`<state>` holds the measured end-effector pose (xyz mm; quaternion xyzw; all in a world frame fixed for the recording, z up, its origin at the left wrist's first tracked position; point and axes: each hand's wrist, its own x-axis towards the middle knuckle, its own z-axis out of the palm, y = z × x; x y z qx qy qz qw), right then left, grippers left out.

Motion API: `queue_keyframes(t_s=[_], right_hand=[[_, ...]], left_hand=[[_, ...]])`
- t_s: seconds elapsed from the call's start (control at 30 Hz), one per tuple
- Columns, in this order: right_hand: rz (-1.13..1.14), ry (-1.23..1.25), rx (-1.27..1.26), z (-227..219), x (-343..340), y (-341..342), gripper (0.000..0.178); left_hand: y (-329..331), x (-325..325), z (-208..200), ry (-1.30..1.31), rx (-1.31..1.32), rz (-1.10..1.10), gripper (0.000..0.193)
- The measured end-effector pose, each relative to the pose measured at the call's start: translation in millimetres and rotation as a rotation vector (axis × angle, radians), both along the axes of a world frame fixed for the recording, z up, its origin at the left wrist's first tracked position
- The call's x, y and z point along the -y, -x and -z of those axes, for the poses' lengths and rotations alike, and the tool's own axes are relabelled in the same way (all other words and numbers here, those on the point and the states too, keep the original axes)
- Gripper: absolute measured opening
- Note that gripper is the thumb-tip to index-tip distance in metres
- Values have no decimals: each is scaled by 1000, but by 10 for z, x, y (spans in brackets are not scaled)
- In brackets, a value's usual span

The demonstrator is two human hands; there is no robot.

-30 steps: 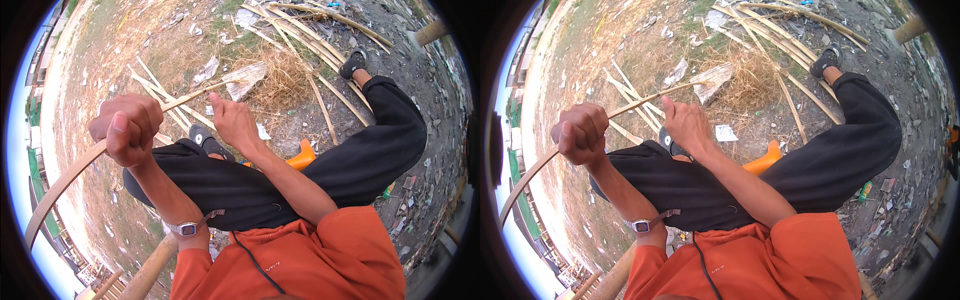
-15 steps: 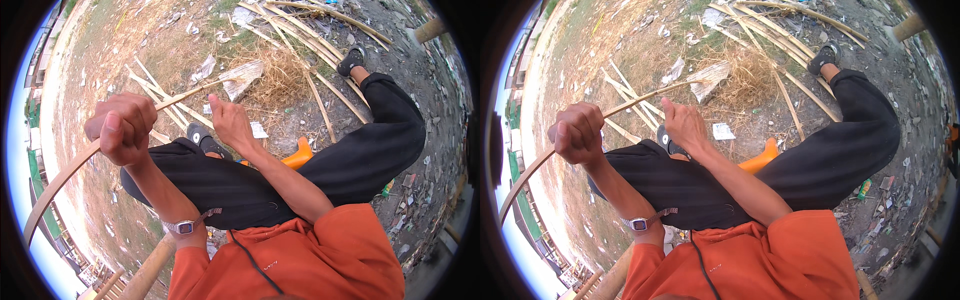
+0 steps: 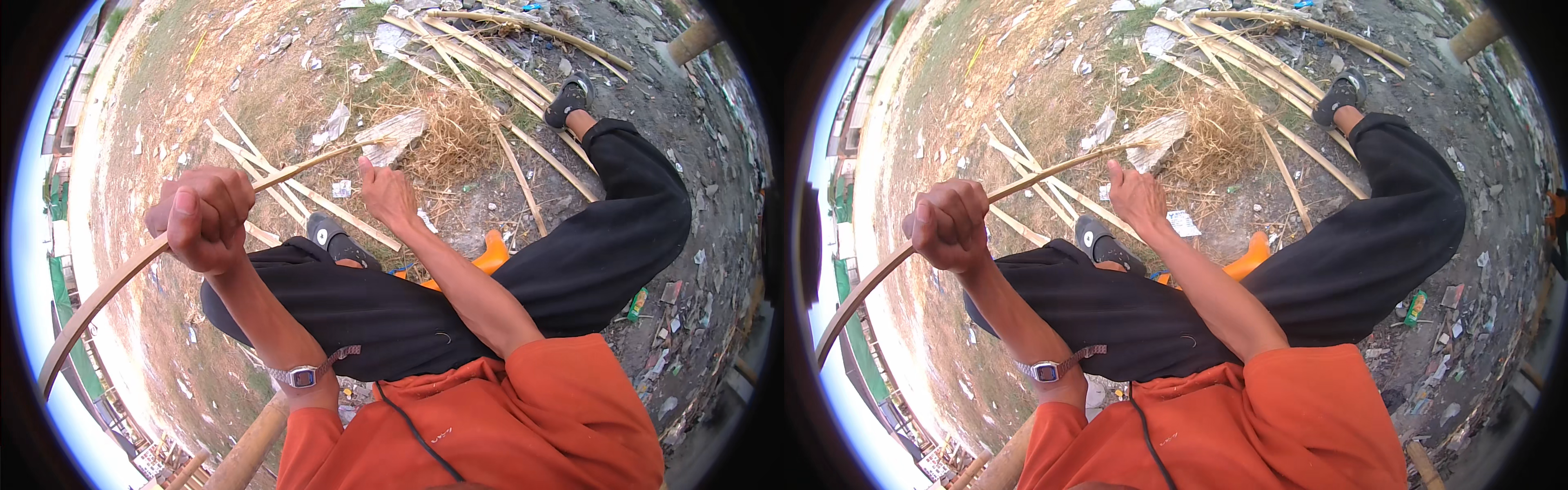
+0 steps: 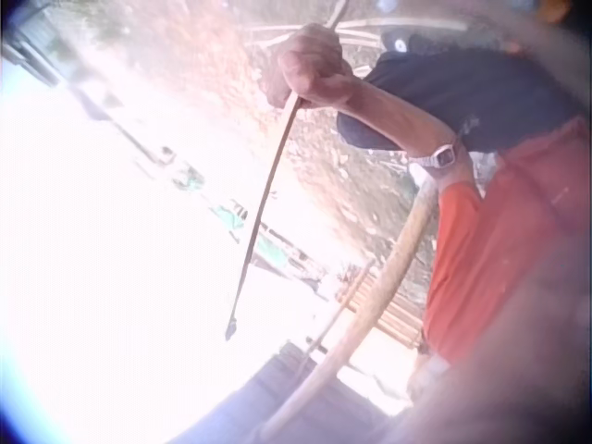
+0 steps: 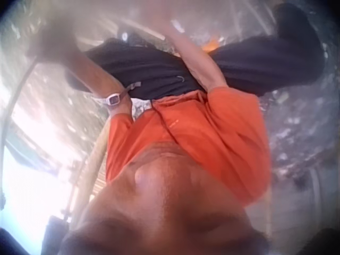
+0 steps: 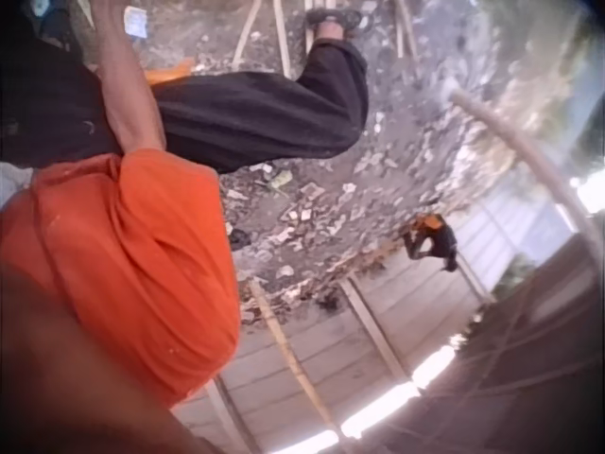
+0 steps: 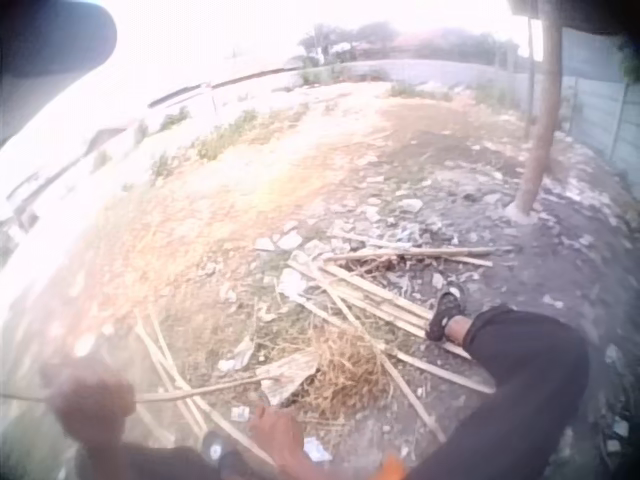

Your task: The person sits on a low stool and uses a small knife to shave and smooth a long, thin bamboo strip. They hold the strip with their left hand and repeatedly scrape the knife along its length to remove the outer layer and refine the edges.

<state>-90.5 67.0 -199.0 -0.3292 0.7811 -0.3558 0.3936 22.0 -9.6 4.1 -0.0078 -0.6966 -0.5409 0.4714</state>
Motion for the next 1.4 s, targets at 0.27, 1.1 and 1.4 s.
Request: queue_keyframes(t_s=[0.27, 1.1, 1.4], right_hand=[[24, 12, -15, 144, 86, -12, 66], [6, -417, -23, 1442, 107, 162, 68], [40, -137, 23, 471, 180, 427, 73]], left_hand=[[-28, -10, 14, -38, 12, -30, 48], [-48, 85, -17, -36, 2, -44, 47], [-95, 70, -107, -296, -39, -641, 53]])
